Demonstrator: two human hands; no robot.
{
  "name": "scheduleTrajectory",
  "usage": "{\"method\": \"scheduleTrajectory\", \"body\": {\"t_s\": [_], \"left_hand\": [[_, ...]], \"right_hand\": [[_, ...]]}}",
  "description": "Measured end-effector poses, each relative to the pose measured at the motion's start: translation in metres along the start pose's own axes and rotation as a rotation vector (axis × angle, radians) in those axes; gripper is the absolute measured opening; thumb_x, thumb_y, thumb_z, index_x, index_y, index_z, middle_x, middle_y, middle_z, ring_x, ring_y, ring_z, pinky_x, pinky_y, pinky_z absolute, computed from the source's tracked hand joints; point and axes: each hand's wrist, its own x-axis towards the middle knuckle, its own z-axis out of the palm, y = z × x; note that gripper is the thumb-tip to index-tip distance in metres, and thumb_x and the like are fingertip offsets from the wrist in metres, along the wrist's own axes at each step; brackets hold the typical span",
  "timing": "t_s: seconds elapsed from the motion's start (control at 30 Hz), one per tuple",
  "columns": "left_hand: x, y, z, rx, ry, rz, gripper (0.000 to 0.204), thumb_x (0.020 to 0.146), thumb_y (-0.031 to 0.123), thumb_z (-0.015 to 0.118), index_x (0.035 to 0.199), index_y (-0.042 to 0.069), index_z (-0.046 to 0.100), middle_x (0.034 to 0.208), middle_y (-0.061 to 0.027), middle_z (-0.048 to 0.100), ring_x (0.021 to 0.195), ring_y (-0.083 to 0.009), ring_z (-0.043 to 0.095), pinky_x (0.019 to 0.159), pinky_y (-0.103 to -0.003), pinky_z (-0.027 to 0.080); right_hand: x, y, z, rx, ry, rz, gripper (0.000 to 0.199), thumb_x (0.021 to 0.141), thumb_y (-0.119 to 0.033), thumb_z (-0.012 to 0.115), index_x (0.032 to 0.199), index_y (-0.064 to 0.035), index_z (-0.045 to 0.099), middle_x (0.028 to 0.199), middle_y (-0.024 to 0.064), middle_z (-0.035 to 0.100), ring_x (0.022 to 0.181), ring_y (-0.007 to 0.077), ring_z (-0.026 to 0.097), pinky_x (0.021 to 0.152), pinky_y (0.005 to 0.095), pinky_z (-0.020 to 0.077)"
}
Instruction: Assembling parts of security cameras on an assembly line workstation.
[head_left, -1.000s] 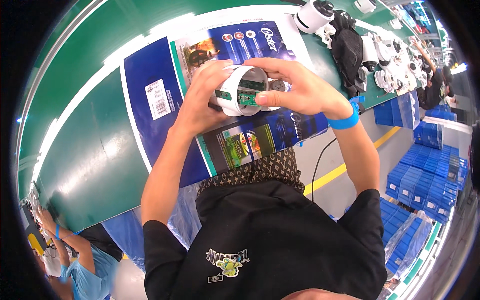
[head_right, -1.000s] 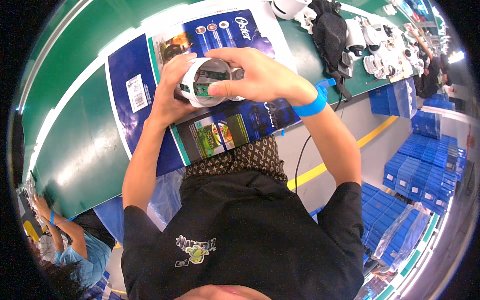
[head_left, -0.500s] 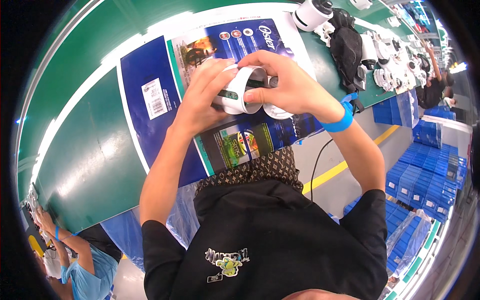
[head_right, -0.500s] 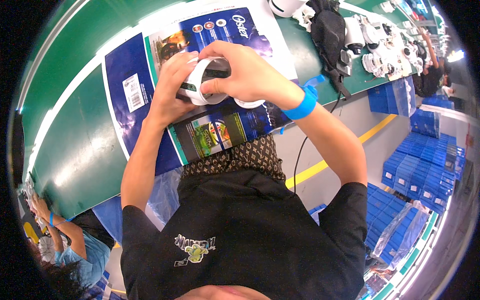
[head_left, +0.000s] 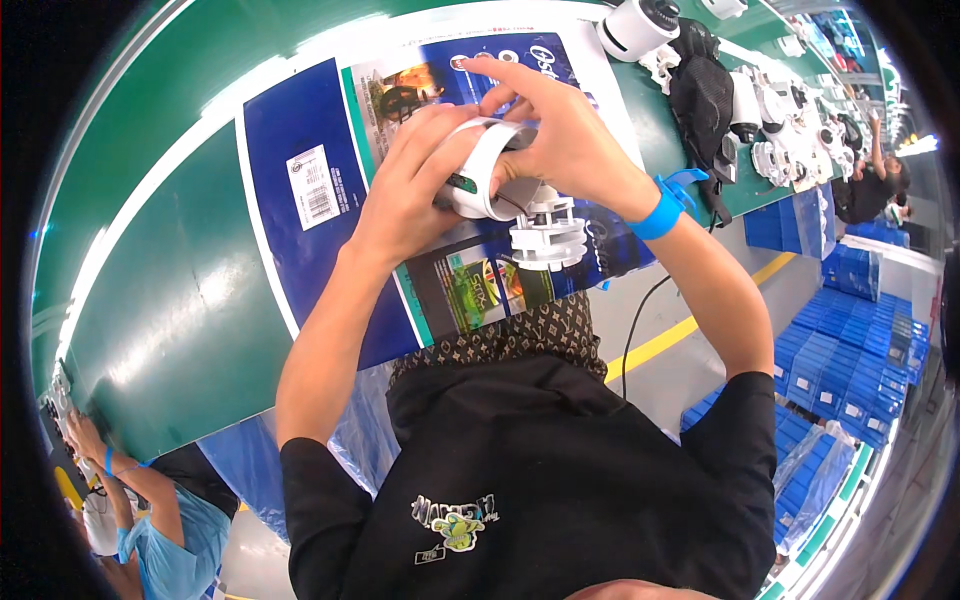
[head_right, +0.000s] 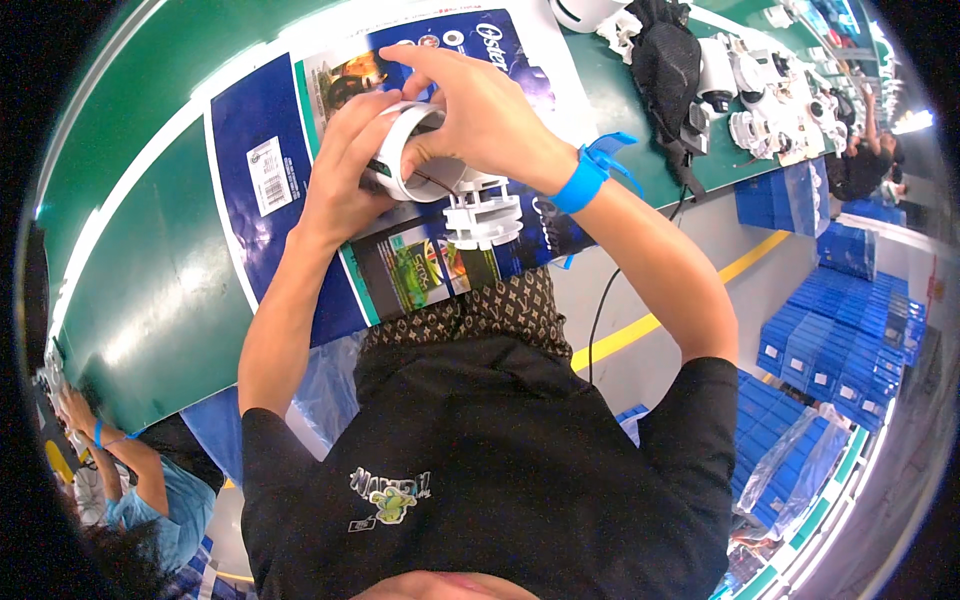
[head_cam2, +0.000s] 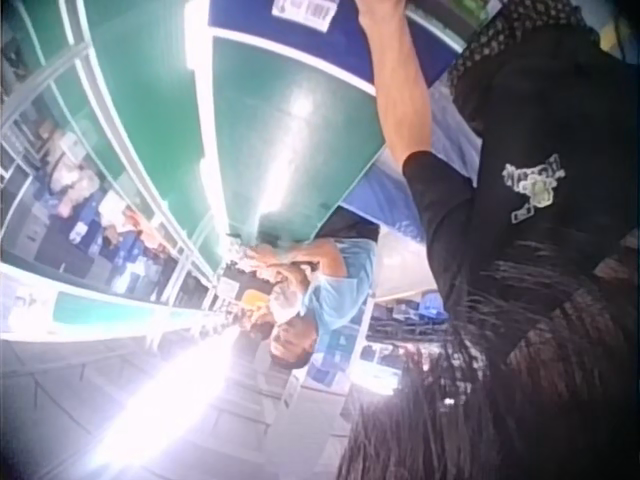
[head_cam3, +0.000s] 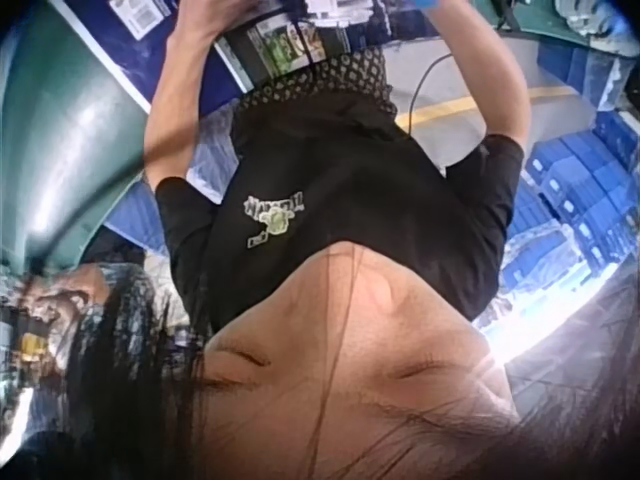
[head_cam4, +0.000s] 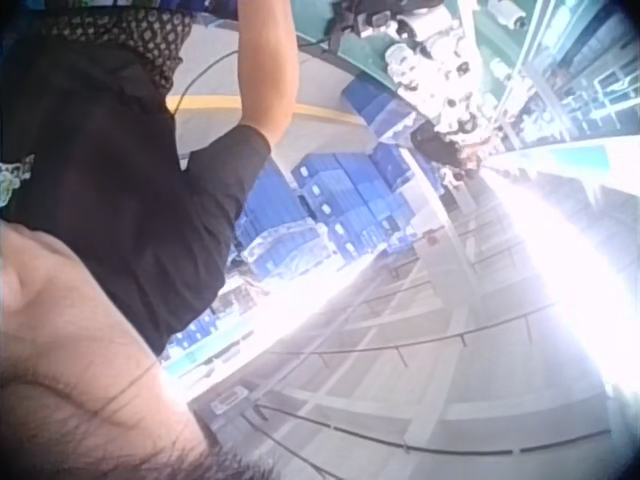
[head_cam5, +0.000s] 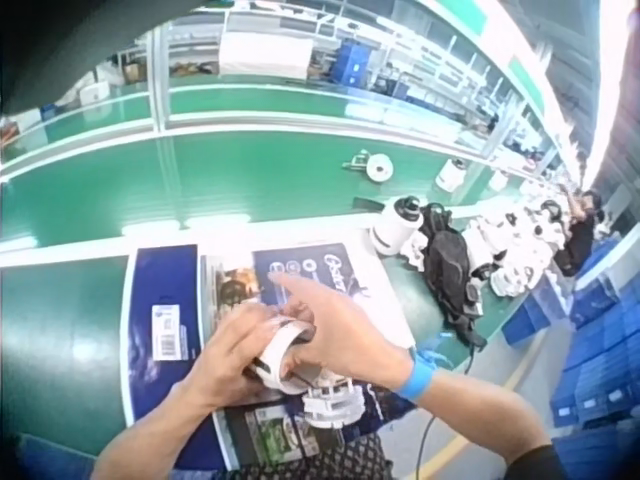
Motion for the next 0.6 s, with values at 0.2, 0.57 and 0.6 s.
{"method": "scheduleTrajectory", "body": {"t_s": [0.2,0.57,0.6], "left_hand": [[-0.007,-0.005,-0.002,0.011,0.062,-0.111,0.095,0.041,0.002,0.087,0.127,0.01,0.047,0.129,-0.0142,0.053,0.119,-0.0362,0.05,0.1,-0.046,0.042],[-0.002,-0.006,0.001,0.154,0.004,0.0,0.099,0.044,0.007,0.09,0.131,0.011,0.042,0.128,-0.017,0.053,0.118,-0.037,0.05,0.101,-0.045,0.04],[-0.004,-0.006,0.0,0.162,-0.009,0.003,0.099,0.044,0.008,0.089,0.13,0.01,0.04,0.129,-0.0161,0.051,0.119,-0.0367,0.049,0.101,-0.046,0.039]], "right_hand": [[-0.003,-0.002,0.007,-0.016,0.114,-0.047,0.069,0.074,-0.018,0.078,0.135,-0.0081,0.048,0.119,0.0091,0.06,0.104,0.0196,0.058,0.089,0.0294,0.0468],[-0.126,0.01,0.097,0.468,0.791,0.472,0.087,0.068,-0.025,0.084,0.136,-0.0009,0.037,0.126,0.0129,0.049,0.115,0.023,0.049,0.084,0.0331,0.0459],[-0.117,0.004,0.099,0.339,0.805,0.512,0.083,0.066,-0.026,0.084,0.132,0.0001,0.042,0.119,0.013,0.051,0.109,0.0216,0.052,0.081,0.031,0.0464]]}}
